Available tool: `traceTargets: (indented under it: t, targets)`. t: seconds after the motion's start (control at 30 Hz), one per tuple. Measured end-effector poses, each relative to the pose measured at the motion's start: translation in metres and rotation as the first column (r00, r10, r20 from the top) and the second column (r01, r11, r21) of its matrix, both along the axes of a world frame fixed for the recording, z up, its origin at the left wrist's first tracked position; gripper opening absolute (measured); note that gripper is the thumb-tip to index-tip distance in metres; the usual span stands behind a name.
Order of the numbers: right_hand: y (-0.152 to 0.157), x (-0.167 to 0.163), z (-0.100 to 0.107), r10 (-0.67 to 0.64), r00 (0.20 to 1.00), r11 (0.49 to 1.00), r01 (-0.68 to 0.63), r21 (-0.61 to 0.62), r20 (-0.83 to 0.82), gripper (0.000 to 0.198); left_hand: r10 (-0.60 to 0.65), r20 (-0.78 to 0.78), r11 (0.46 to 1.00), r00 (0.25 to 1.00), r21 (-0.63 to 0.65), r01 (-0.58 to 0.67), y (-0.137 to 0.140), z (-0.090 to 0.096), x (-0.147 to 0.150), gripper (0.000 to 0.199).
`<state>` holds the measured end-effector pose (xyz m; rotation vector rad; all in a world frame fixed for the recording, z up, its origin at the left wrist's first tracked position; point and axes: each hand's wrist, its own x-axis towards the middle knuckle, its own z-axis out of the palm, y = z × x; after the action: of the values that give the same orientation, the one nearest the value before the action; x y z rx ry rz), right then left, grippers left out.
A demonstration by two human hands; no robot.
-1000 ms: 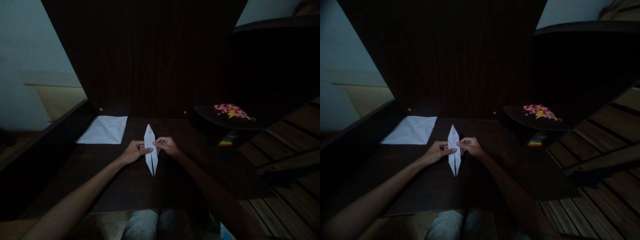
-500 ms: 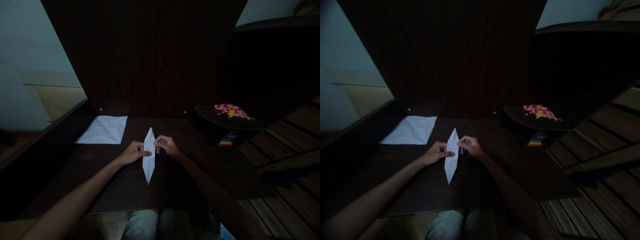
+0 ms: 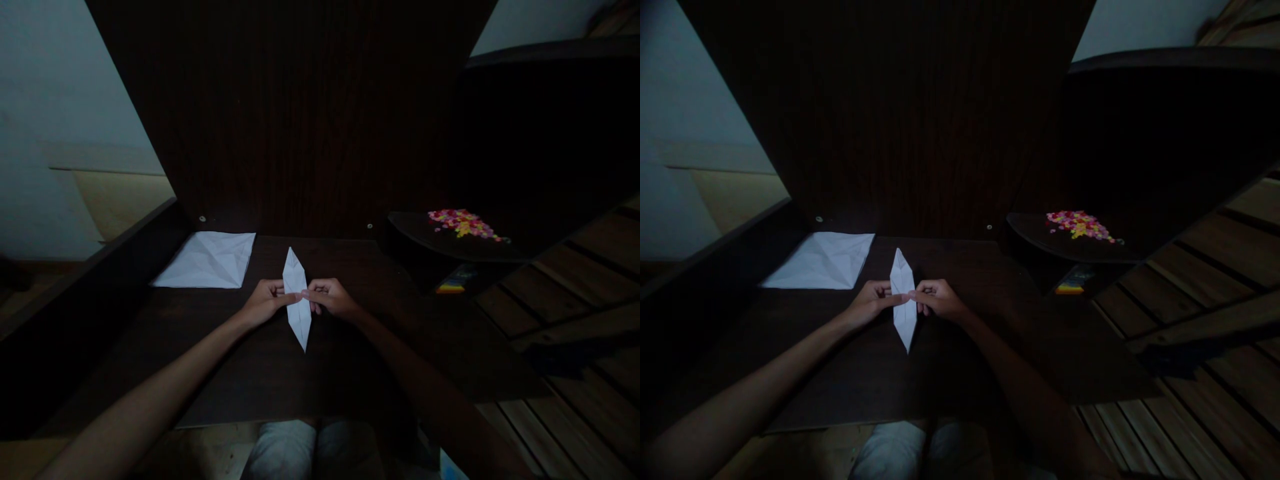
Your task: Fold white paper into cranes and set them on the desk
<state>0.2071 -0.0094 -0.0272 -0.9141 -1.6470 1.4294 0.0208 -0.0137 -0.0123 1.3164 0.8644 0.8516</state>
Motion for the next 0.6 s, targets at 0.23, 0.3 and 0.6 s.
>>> traceTargets:
  t: [0.23,0.3,0.6]
  targets:
    - [-0.0006,0.0011,-0.0009,0.042,0.999,0.999,-0.042,-0.006,0.014,0.031,0.046,0.018,0.999,0.999,0.024,-0.047,0.0028,-0.005,-0.0006,0.025]
    - [-0.0006,0.0011,-0.0019,0.039,0.999,0.999,-0.039,-0.011,0.005,0.031,0.048,0.021,0.999,0.999,0.02,-0.048,0.0029,-0.0036,-0.0008,0.026]
    - [-0.0038,-0.0012,0.0011,0.082,0.997,0.997,-0.082,-0.011,0.004,0.029,0.128,0.031,0.992,0.991,-0.01,-0.128,0.0041,0.001,-0.0031,0.024]
